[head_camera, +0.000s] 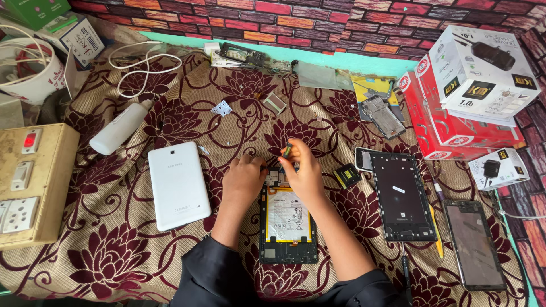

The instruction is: The person uses a screwdriver to remove screws from the internal frame of a disassembled smartphone. They continue unscrewing multiple screws from the motherboard area while the phone remains open on the table.

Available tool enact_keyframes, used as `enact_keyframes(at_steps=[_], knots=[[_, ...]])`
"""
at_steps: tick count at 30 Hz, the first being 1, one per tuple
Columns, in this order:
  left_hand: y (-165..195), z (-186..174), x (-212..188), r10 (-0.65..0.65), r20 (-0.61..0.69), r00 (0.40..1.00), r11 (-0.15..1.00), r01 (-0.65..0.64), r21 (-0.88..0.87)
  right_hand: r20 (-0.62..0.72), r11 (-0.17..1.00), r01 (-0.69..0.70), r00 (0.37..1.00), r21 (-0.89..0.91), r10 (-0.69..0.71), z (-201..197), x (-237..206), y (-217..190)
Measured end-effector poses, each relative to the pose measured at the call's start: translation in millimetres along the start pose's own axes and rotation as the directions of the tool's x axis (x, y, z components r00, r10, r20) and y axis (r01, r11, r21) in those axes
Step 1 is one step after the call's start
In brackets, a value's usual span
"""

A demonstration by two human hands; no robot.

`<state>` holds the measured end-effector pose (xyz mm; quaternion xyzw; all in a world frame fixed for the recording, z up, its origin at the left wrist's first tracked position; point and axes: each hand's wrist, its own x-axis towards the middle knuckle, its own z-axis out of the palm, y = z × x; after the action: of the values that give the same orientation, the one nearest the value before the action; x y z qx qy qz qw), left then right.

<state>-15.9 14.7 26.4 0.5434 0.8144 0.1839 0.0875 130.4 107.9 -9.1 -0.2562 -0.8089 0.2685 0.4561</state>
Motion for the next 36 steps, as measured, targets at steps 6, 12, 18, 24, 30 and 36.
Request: enact_keyframes(at_steps=[6, 12, 18, 24, 30, 36], knots=[[-0.2, -0.9, 0.1, 0.004, 0.011, 1.000, 1.000, -0.004, -0.011, 0.011, 0.990, -0.079, 0.997, 0.118, 0.078, -9.5, 1.5, 7.5], [-0.8, 1.6, -0.4, 0.013, -0.013, 1.000, 1.000, -0.014, -0.014, -0.039, 0.965, -0.105, 0.992, 0.239, 0.117, -12.0, -0.9, 2.5], [-0.8, 3.2, -1.7, 0.027, -0.053, 0.998, 0.999, -0.028, -0.018, -0.010, 0.975, -0.076, 0.997, 0.211, 0.080, -7.6, -3.7, -2.4], [-0.9, 2.9, -2.4, 0.035, -0.061, 0.998, 0.999, -0.036, -0.011, 0.008, 0.978, -0.070, 0.998, 0.195, 0.070, -5.4, -4.7, -1.9], [0.6, 1.5, -0.9, 0.020, -0.016, 1.000, 0.999, -0.020, 0.026, 0.010, 0.990, -0.041, 0.999, 0.138, 0.040, -6.1, -4.5, -1.9], [0.0, 0.9, -0.4, 0.023, -0.003, 1.000, 0.999, -0.023, 0.031, -0.035, 0.999, -0.043, 0.998, 0.017, 0.043, -2.1, -6.1, -3.0]])
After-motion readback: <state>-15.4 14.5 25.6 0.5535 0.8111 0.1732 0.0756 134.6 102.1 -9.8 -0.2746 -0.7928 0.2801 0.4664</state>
